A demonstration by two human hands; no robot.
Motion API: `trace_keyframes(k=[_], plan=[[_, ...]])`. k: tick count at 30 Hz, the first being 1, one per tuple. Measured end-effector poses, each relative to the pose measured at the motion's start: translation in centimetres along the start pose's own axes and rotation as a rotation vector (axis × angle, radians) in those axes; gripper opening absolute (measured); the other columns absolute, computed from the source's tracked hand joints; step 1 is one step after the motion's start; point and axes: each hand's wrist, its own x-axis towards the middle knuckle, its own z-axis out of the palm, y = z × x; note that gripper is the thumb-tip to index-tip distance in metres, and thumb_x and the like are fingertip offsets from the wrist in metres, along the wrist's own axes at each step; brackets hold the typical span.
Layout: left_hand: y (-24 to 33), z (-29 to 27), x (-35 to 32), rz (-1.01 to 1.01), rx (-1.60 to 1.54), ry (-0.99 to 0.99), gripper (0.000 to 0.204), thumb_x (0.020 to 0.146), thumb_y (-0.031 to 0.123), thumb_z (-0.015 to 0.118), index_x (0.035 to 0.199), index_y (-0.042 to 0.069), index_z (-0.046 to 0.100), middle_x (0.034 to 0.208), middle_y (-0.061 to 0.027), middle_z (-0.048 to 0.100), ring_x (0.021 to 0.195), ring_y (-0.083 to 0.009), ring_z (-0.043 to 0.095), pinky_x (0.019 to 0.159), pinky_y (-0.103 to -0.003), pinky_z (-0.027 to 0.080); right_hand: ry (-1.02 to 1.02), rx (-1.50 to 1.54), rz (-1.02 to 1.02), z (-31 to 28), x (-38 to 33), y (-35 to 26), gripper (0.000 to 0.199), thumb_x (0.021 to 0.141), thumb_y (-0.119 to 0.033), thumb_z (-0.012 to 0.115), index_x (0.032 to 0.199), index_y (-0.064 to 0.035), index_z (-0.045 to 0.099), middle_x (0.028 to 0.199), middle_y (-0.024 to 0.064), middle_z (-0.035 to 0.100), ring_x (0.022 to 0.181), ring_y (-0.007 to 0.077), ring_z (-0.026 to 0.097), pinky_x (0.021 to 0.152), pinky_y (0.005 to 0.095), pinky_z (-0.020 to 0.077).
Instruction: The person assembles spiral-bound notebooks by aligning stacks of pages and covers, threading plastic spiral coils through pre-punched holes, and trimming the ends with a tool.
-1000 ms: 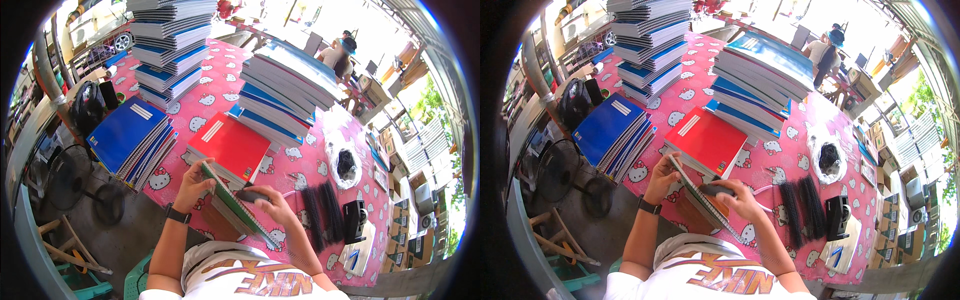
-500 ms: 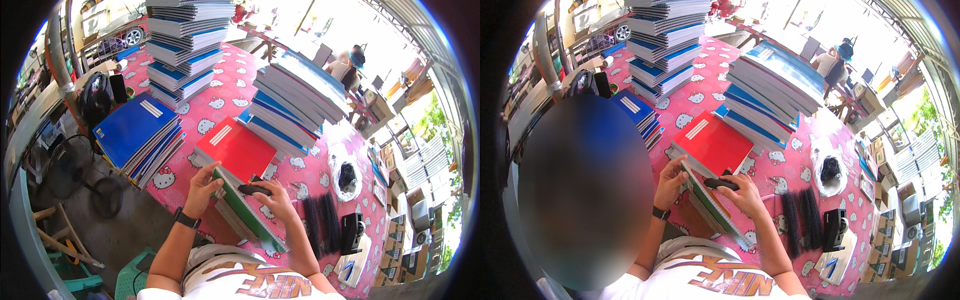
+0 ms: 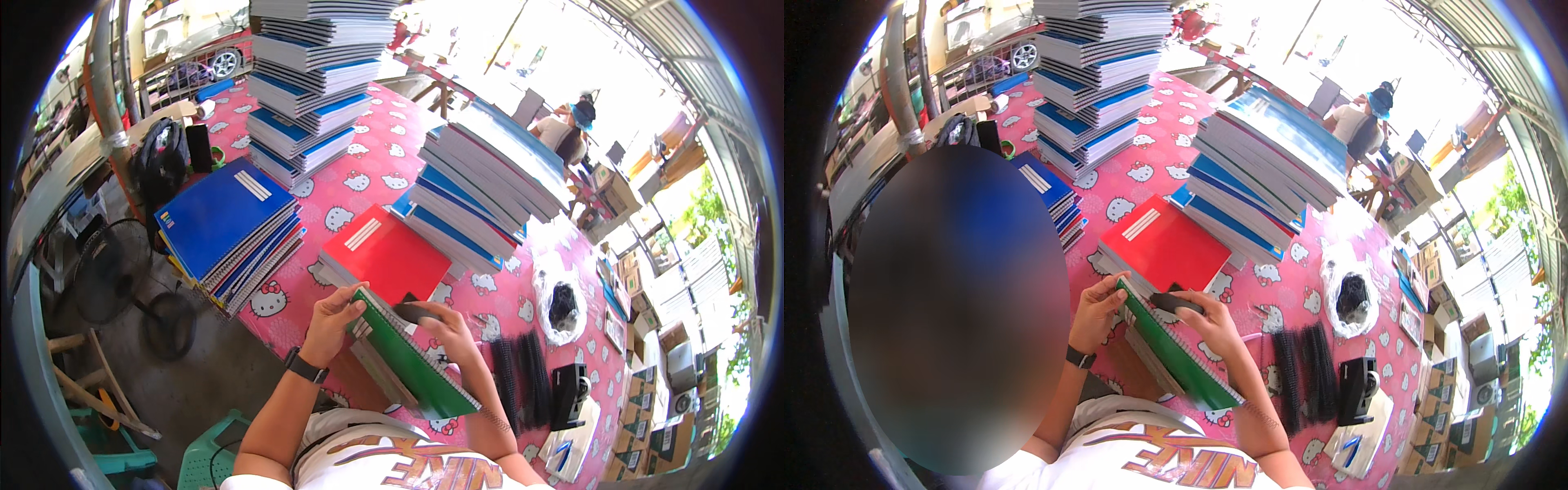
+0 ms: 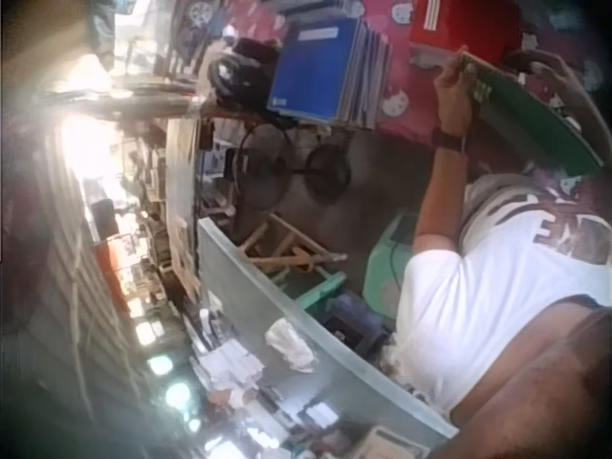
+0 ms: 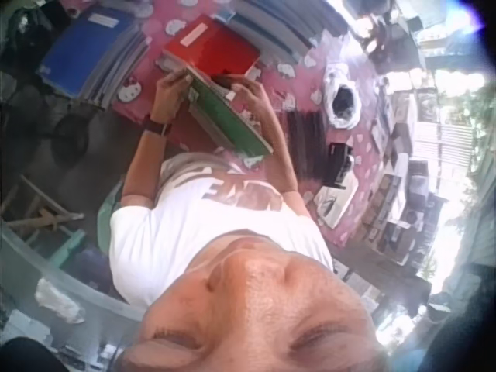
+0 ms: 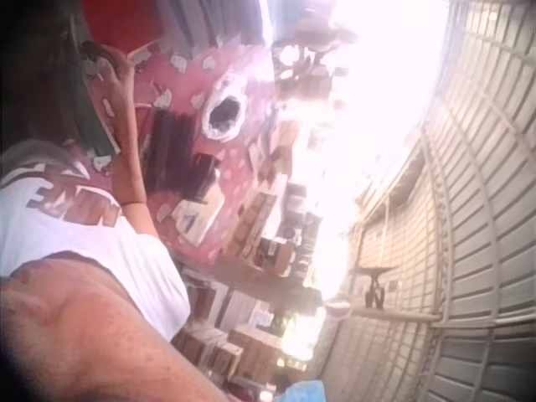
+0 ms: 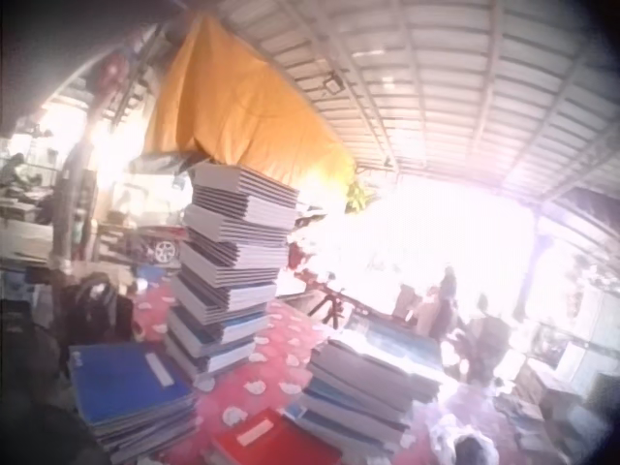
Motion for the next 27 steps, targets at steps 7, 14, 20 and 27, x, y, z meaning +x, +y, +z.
trace_keyframes(k=[7,14,20,27], plan=[[0.7,1.0,-0.4,0.018,0.026,0.017,0.028,0.088,0.006,0.059,0.116,0.000,0.060,0.097,0.0021,0.061,0.083,-0.0045,0.055,0.076,-0.020,0.043,-0.111,0.566,0.052,0.2,1.1,0.1,0.049,0.083,-0.037,0.062,0.116,-0.0008,0.059,0.099,0.0087,0.062,0.097,0.0152,0.055,0.082,0.0308,0.0442],[0.2,0.7,-0.9,0.022,-0.002,0.020,0.025,0.089,0.004,0.056,0.114,-0.001,0.061,0.098,0.0023,0.058,0.086,-0.0040,0.053,0.080,-0.019,0.040,-0.132,0.583,0.037,0.7,1.3,-0.5,0.051,0.084,-0.037,0.058,0.118,0.0021,0.056,0.109,0.0114,0.061,0.101,0.0181,0.055,0.090,0.0301,0.0404],[0.5,1.3,-0.5,-0.009,0.125,0.003,0.025,0.089,0.008,0.058,0.112,-0.001,0.063,0.098,0.0005,0.058,0.094,-0.0083,0.052,0.087,-0.024,0.038,-0.048,0.251,-0.016,2.1,1.3,4.6,0.057,0.081,-0.048,0.061,0.124,-0.0102,0.056,0.101,0.0155,0.062,0.099,0.0269,0.056,0.085,0.0362,0.0427],[2.4,5.6,-1.3,0.114,0.593,-0.148,0.022,0.082,0.004,0.066,0.103,0.000,0.066,0.095,-0.0033,0.061,0.089,-0.0095,0.056,0.079,-0.023,0.043,0.189,0.135,-0.112,-6.1,-3.9,-4.3,0.040,0.083,-0.033,0.064,0.112,-0.0061,0.059,0.103,0.0166,0.061,0.102,0.0304,0.054,0.087,0.0403,0.0431]])
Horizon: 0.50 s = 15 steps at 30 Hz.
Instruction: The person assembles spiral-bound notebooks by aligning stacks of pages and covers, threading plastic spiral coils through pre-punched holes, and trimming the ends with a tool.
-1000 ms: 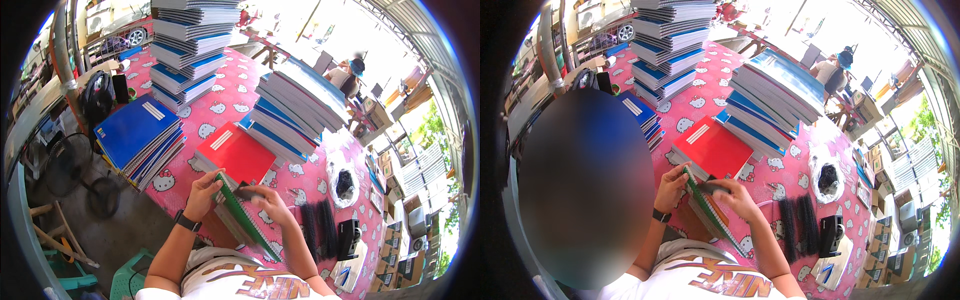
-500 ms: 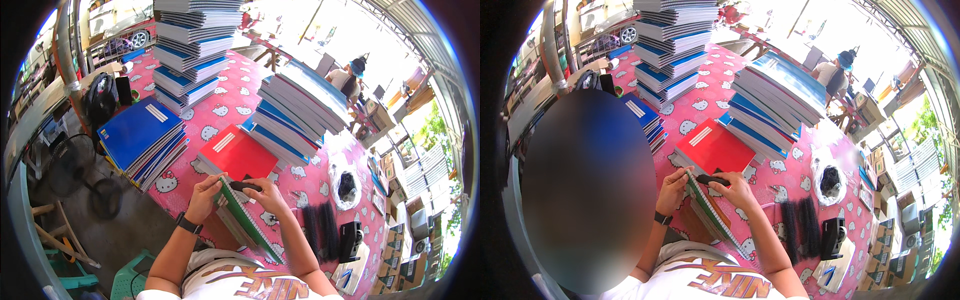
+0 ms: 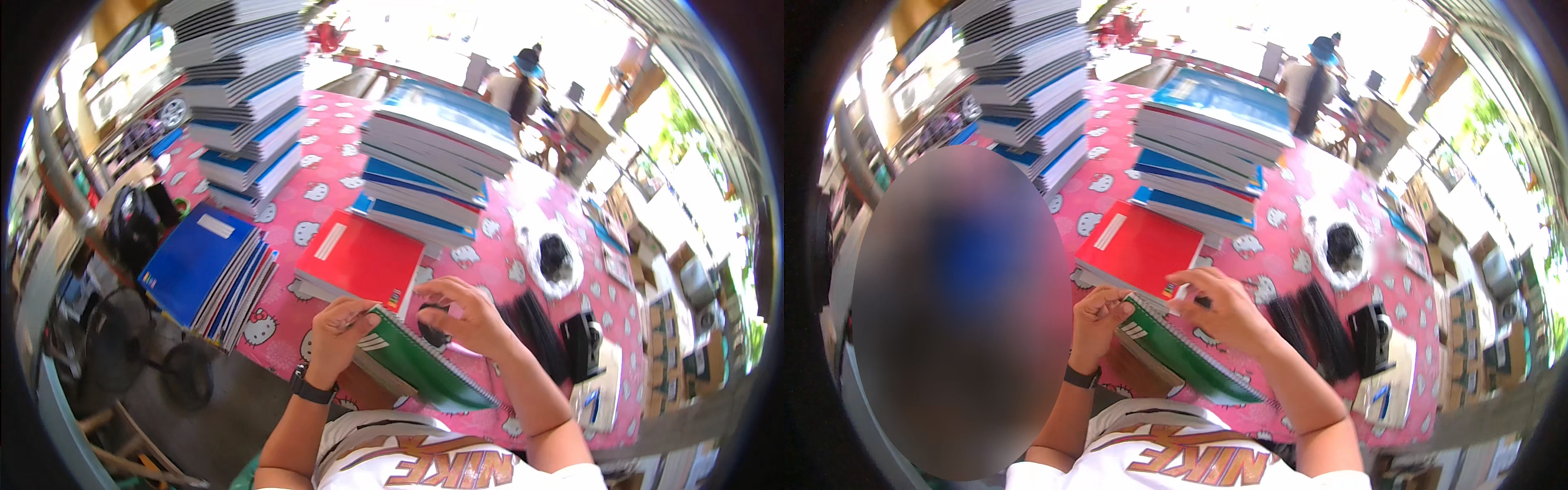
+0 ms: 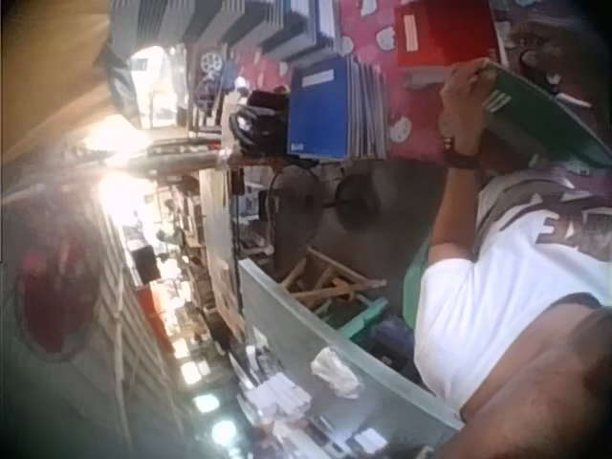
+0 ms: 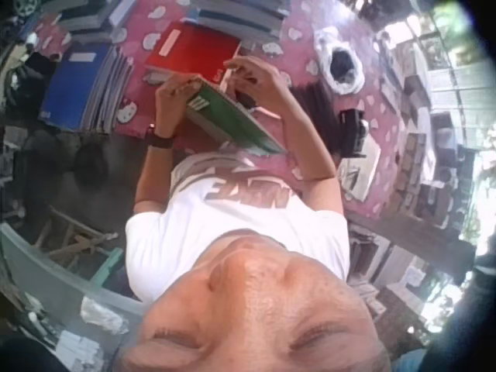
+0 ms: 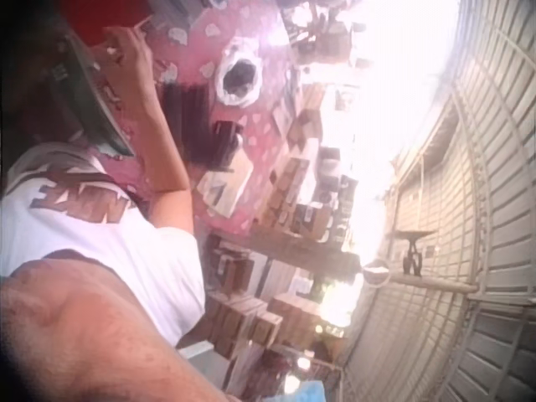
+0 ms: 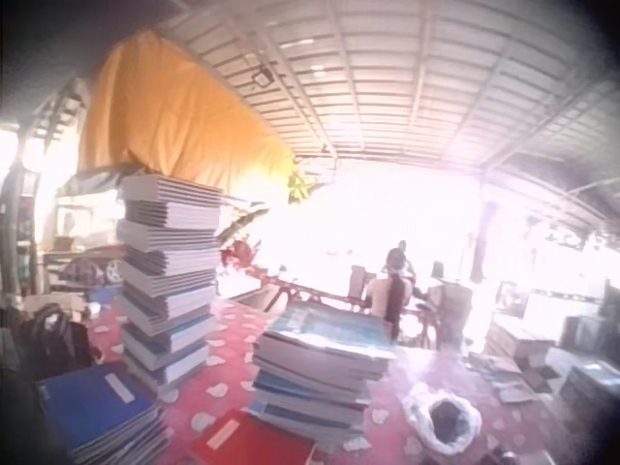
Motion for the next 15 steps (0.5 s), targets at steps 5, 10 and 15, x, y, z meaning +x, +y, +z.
trace_keyframes(k=[5,10,15], plan=[[1.5,4.1,-0.7,0.157,-0.161,-0.029,0.017,0.075,-0.001,0.070,0.091,0.001,0.067,0.088,-0.0070,0.065,0.080,-0.0129,0.061,0.071,-0.025,0.049,0.082,0.002,-0.080,1.1,-2.4,-3.2,0.023,0.080,-0.019,0.069,0.095,-0.0031,0.059,0.083,0.0112,0.058,0.078,0.0258,0.058,0.068,0.0349,0.0470],[2.4,4.4,-1.2,0.306,0.026,-0.085,0.014,0.075,0.000,0.070,0.089,0.002,0.066,0.084,-0.0077,0.064,0.078,-0.0147,0.062,0.069,-0.026,0.049,0.096,-0.006,-0.133,0.9,-3.5,-3.4,0.023,0.078,-0.020,0.072,0.081,-0.0018,0.057,0.072,0.0086,0.055,0.068,0.0227,0.055,0.060,0.0327,0.0454],[3.7,4.2,-2.3,0.269,0.083,-0.031,0.014,0.077,0.006,0.070,0.089,0.003,0.064,0.082,-0.0087,0.064,0.077,-0.0156,0.063,0.068,-0.026,0.049,0.168,-0.225,-0.284,2.2,-3.4,-4.1,0.020,0.080,-0.019,0.067,0.083,-0.0017,0.058,0.072,0.0109,0.056,0.068,0.0285,0.055,0.059,0.0359,0.0452]])
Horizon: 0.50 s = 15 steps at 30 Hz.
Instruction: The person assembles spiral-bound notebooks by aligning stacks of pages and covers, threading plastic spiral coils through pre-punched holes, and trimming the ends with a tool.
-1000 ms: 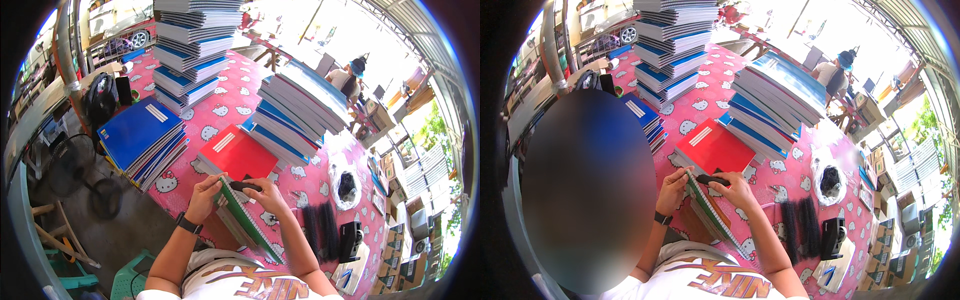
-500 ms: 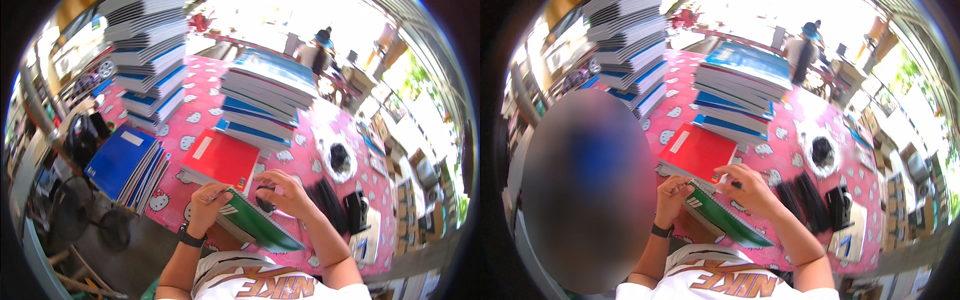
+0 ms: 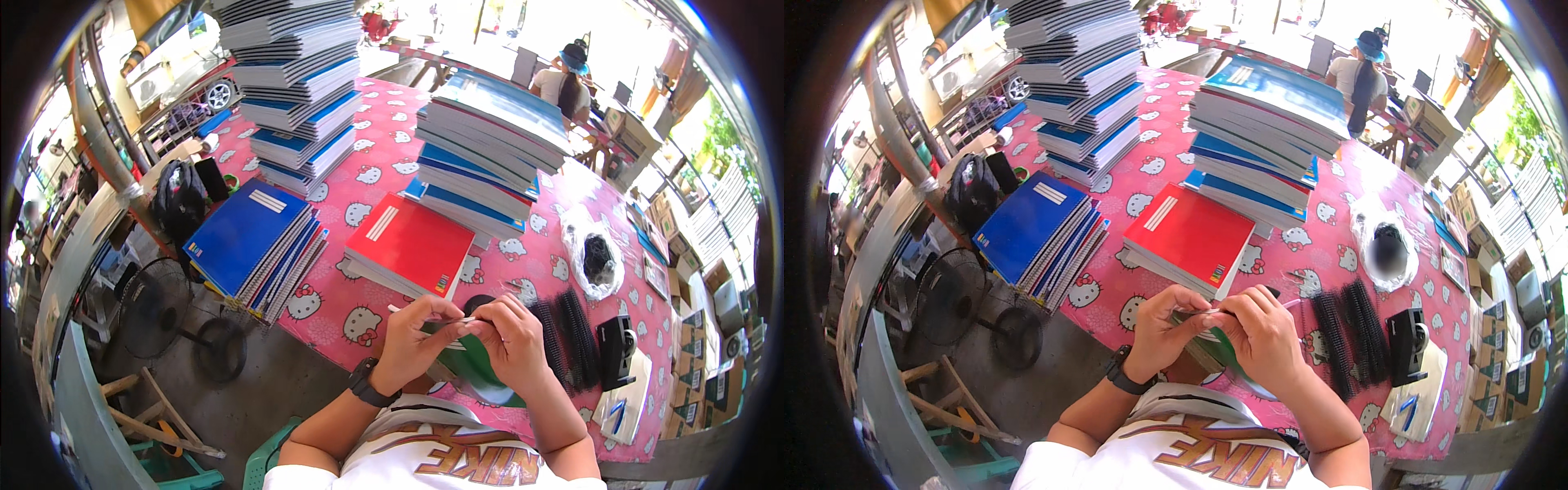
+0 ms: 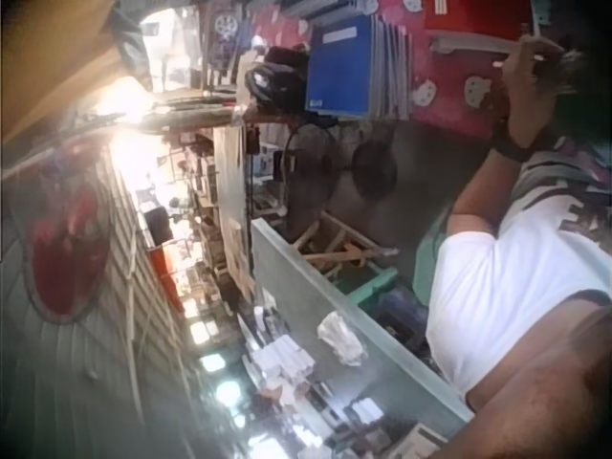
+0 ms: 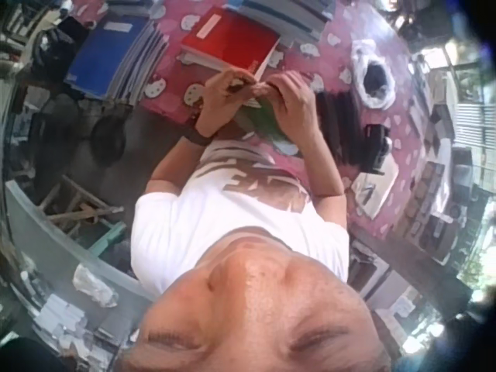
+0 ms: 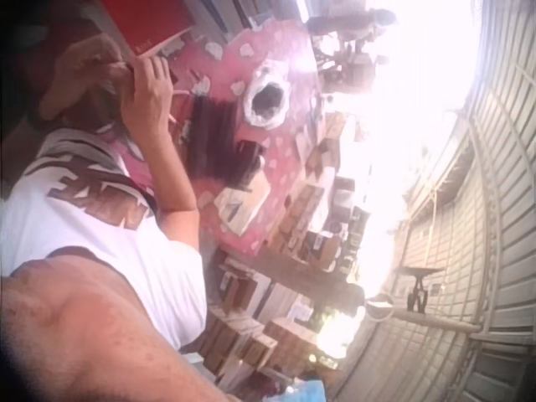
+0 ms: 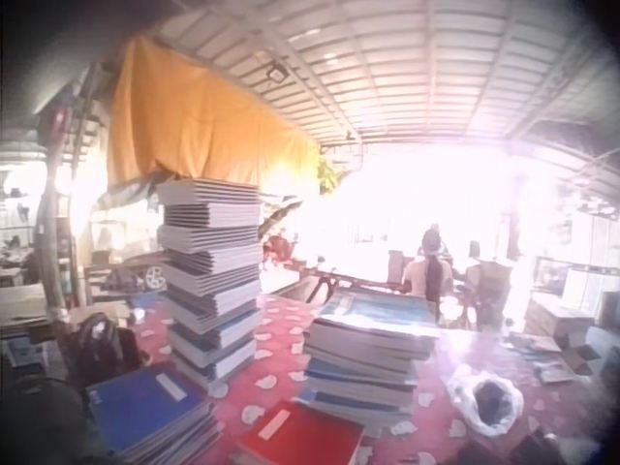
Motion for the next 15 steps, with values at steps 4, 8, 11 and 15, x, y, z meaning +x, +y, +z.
trace_keyframes(k=[4,8,11,15], plan=[[-0.1,0.1,-0.3,-0.090,0.153,-0.058,0.015,0.084,0.014,0.064,0.092,0.003,0.061,0.080,-0.0092,0.062,0.076,-0.0178,0.061,0.069,-0.030,0.048,-0.023,-0.027,0.008,0.5,-0.3,-0.1,0.024,0.081,-0.018,0.065,0.097,-0.0012,0.057,0.080,0.0140,0.057,0.077,0.0323,0.056,0.067,0.0399,0.0457],[0.4,-1.4,0.0,-0.020,0.397,0.192,0.016,0.092,0.018,0.055,0.089,0.003,0.057,0.081,-0.0067,0.060,0.078,-0.0191,0.058,0.074,-0.034,0.044,-0.120,-0.006,0.084,-1.3,0.4,-1.0,0.044,0.081,-0.025,0.066,0.115,-0.0012,0.052,0.098,0.0143,0.059,0.091,0.0308,0.056,0.077,0.0390,0.0450],[1.7,-8.9,2.4,0.106,0.390,0.538,0.019,0.096,0.022,0.048,0.088,0.006,0.056,0.087,0.0008,0.050,0.082,-0.0087,0.045,0.075,-0.024,0.038,0.255,-0.004,0.173,-5.0,-1.9,1.9,0.065,0.079,-0.035,0.069,0.130,-0.0042,0.045,0.118,0.0111,0.057,0.105,0.0240,0.054,0.085,0.0369,0.0426],[7.5,-21.2,7.6,0.340,0.826,0.785,0.029,0.095,0.023,0.049,0.080,0.000,0.059,0.069,-0.0020,0.053,0.063,-0.0130,0.048,0.061,-0.030,0.040,0.295,-0.017,0.455,-8.1,-7.2,6.2,0.053,0.079,-0.028,0.070,0.123,-0.0040,0.052,0.112,0.0097,0.060,0.099,0.0205,0.056,0.083,0.0338,0.0440]])
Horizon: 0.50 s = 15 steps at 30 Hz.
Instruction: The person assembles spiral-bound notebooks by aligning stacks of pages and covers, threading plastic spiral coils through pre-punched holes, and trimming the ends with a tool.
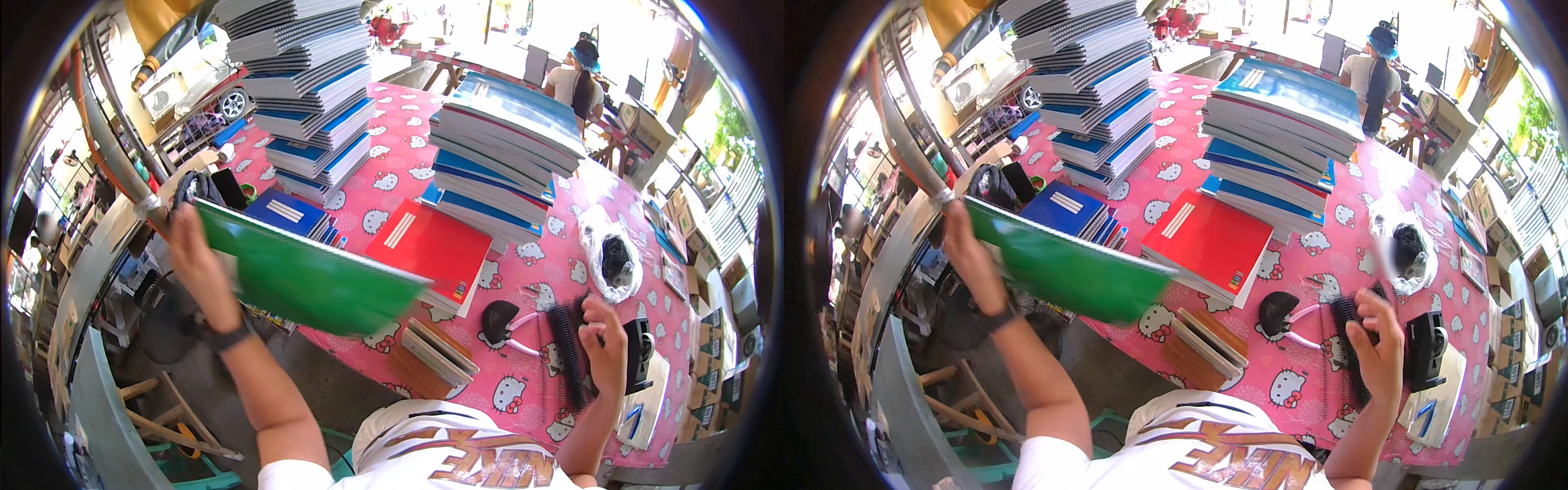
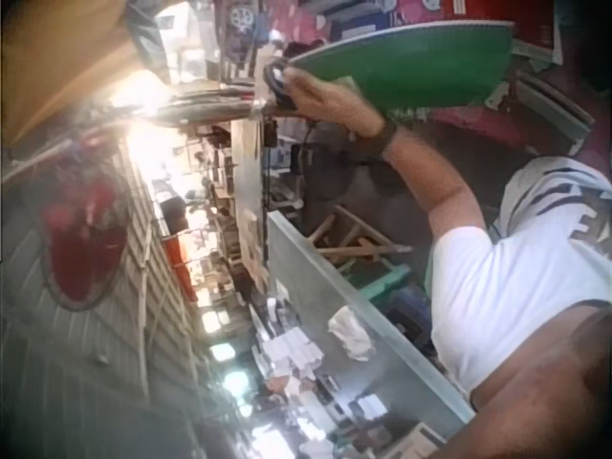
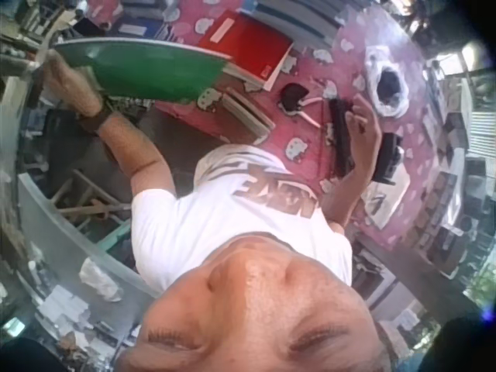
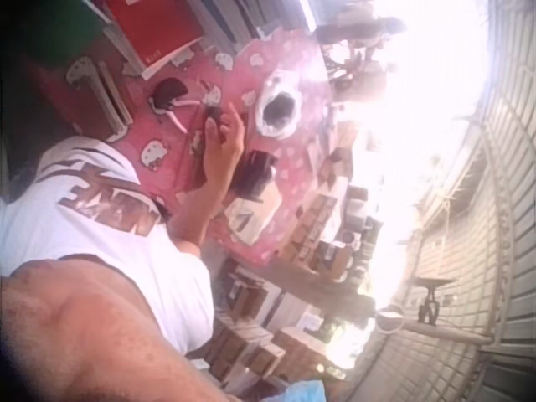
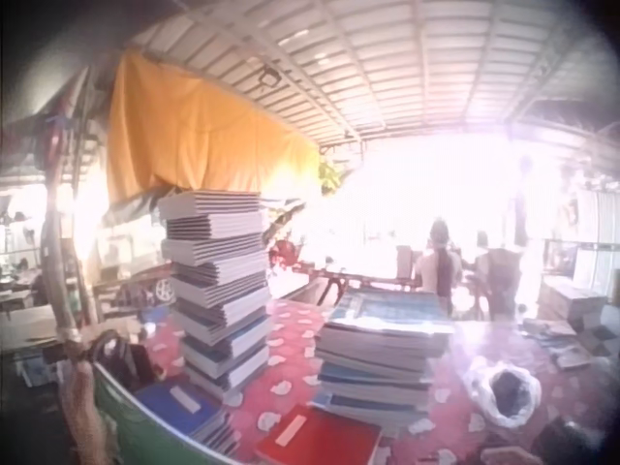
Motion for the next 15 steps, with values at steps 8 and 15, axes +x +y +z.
trace_keyframes(k=[8,15], plan=[[-10.1,8.6,5.1,0.512,0.821,-0.519,0.044,0.089,0.046,0.049,0.104,0.006,0.056,0.105,-0.0121,0.059,0.101,-0.0308,0.052,0.091,-0.058,0.032,-0.345,0.070,0.072,3.5,-2.3,1.6,0.030,0.078,-0.011,0.066,0.107,-0.0030,0.061,0.099,0.0106,0.062,0.088,0.0211,0.060,0.076,0.0308,0.0465],[-15.1,9.0,-8.3,0.074,0.955,-0.813,0.071,0.075,0.035,0.070,0.133,0.007,0.040,0.136,-0.0134,0.043,0.126,-0.0339,0.038,0.103,-0.048,0.032,-0.372,-0.010,0.081,3.5,-3.3,3.0,0.031,0.077,-0.014,0.069,0.104,-0.0011,0.061,0.096,0.0156,0.062,0.087,0.0292,0.060,0.076,0.0345,0.0474]])
